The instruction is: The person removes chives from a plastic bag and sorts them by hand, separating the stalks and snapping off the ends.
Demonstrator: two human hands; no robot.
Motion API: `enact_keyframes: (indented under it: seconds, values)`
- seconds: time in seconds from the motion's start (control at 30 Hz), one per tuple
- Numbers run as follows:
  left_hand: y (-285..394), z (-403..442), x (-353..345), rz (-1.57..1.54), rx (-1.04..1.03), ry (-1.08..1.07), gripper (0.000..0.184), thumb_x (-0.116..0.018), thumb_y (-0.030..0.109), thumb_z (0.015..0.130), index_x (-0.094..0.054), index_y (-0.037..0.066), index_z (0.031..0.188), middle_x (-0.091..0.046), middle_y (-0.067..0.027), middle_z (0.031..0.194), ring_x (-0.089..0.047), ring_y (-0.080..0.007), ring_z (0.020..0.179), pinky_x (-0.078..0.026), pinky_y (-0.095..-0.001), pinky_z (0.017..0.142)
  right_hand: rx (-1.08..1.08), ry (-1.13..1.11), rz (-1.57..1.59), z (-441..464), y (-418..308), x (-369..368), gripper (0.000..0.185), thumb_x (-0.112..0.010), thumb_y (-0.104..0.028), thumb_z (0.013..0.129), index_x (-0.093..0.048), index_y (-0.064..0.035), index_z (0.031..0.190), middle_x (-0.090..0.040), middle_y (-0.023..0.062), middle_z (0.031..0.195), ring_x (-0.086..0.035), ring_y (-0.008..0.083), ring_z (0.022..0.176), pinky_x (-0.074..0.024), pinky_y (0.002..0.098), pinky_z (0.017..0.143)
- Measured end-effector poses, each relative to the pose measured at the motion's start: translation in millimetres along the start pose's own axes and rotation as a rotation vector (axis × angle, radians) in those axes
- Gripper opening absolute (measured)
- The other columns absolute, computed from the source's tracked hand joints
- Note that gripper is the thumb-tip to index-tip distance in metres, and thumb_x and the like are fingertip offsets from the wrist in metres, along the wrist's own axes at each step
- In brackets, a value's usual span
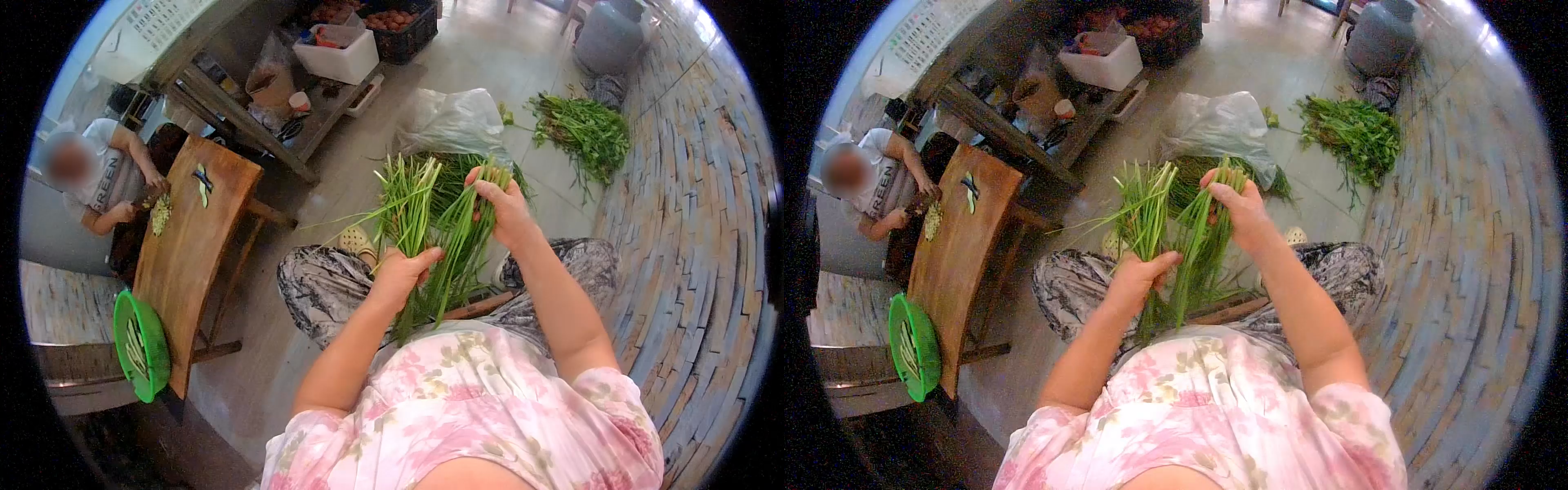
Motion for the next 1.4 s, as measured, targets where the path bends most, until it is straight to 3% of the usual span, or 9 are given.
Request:
enact_keyframes:
  seconds: [0.33, 0.57, 0.77, 0.87, 0.9, 1.1, 1.2, 1.3, 1.4]
  values:
    - [-3.2, 10.1, -7.7, -0.28, -0.055, 0.14, 0.016, -0.07, 0.016, 0.075, -0.061, 0.003, 0.074, -0.055, -0.0003, 0.06, -0.046, -0.009, 0.049, -0.035, -0.0236, 0.044, 0.087, -0.006, -0.063, -6.3, -5.4, -5.3, 0.011, -0.056, -0.015, 0.083, -0.055, -0.009, 0.092, -0.052, -0.0007, 0.076, -0.051, 0.0089, 0.064, -0.0412, 0.0236, 0.052]
    - [-2.4, 15.9, 31.1, -0.402, -0.099, 0.153, 0.014, -0.068, 0.013, 0.076, -0.061, 0.002, 0.083, -0.065, -0.0061, 0.08, -0.046, -0.0069, 0.054, -0.039, -0.0218, 0.047, 0.15, 0.495, 0.031, -8.0, -22.6, 44.1, 0.006, -0.055, -0.01, 0.079, -0.056, -0.0074, 0.084, -0.054, 0.0023, 0.072, -0.051, 0.0138, 0.062, -0.0436, 0.0277, 0.054]
    - [-2.4, 10.4, 38.0, -0.346, -0.138, 0.047, 0.017, -0.068, 0.012, 0.076, -0.058, 0.002, 0.085, -0.064, -0.0074, 0.078, -0.049, -0.01, 0.056, -0.04, -0.0232, 0.049, 0.055, 0.297, -0.121, -8.6, -29.3, 47.3, 0.007, -0.057, -0.011, 0.078, -0.056, -0.006, 0.083, -0.05, 0.0026, 0.061, -0.05, 0.0141, 0.051, -0.0435, 0.0281, 0.049]
    - [0.9, 4.6, 19.5, -0.324, -0.119, -0.003, 0.021, -0.07, 0.013, 0.075, -0.058, 0.001, 0.088, -0.062, -0.0064, 0.079, -0.05, -0.0111, 0.058, -0.039, -0.0239, 0.05, -0.041, 0.134, -0.251, -5.1, -19.3, 6.5, 0.019, -0.065, -0.021, 0.079, -0.058, -0.0051, 0.087, -0.05, -0.0013, 0.061, -0.046, 0.0085, 0.047, -0.0378, 0.0233, 0.043]
    - [0.2, 4.0, 15.1, -0.271, -0.117, -0.024, 0.022, -0.07, 0.014, 0.075, -0.058, 0.002, 0.089, -0.062, -0.006, 0.078, -0.05, -0.011, 0.058, -0.039, -0.0239, 0.05, -0.047, 0.093, -0.284, -3.7, -18.1, -11.7, 0.013, -0.063, -0.017, 0.08, -0.058, -0.0064, 0.085, -0.049, -0.0029, 0.059, -0.045, 0.0062, 0.046, -0.0359, 0.0199, 0.042]
    - [0.8, -2.7, 1.9, 0.074, -0.104, -0.068, 0.028, -0.069, 0.019, 0.077, -0.058, 0.003, 0.097, -0.062, -0.0064, 0.079, -0.048, -0.0112, 0.056, -0.039, -0.0244, 0.05, 0.034, -0.013, -0.275, 10.0, -9.6, -56.9, 0.014, -0.063, -0.017, 0.08, -0.057, -0.0047, 0.082, -0.05, -0.0021, 0.062, -0.045, 0.007, 0.05, -0.0362, 0.0221, 0.044]
    - [-4.9, -0.5, 5.6, -0.461, -0.047, -0.124, 0.028, -0.064, 0.019, 0.081, -0.055, 0.003, 0.101, -0.063, -0.0089, 0.082, -0.049, -0.0118, 0.057, -0.04, -0.0249, 0.051, -0.024, -0.006, -0.179, 11.0, -5.0, -49.7, 0.012, -0.061, -0.016, 0.081, -0.056, -0.0047, 0.081, -0.053, 0.0002, 0.064, -0.046, 0.0083, 0.051, -0.0366, 0.0234, 0.045]
    - [-2.3, -2.3, 13.1, -0.69, 0.035, -0.093, 0.027, -0.06, 0.019, 0.084, -0.053, 0.003, 0.104, -0.063, -0.0106, 0.085, -0.05, -0.0123, 0.059, -0.041, -0.0256, 0.052, -0.094, 0.02, -0.119, 7.8, -3.6, -42.5, 0.012, -0.061, -0.016, 0.081, -0.056, -0.0053, 0.081, -0.055, 0.0022, 0.066, -0.046, 0.0092, 0.051, -0.037, 0.0239, 0.045]
    - [-3.2, 0.6, 17.4, -0.59, -0.031, -0.108, 0.025, -0.061, 0.017, 0.082, -0.053, 0.005, 0.103, -0.063, -0.0081, 0.084, -0.05, -0.0118, 0.059, -0.042, -0.0261, 0.051, -0.115, 0.028, -0.092, 5.0, -2.9, -40.0, 0.011, -0.062, -0.014, 0.08, -0.055, -0.0057, 0.083, -0.055, 0.003, 0.067, -0.046, 0.0095, 0.052, -0.0372, 0.0241, 0.045]
Point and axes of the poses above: each hand's wrist, its own z-axis towards the middle knuckle, its own x-axis out of the back of the hand, y = z × x, the point moved 4 cm from there along z, towards the middle knuckle
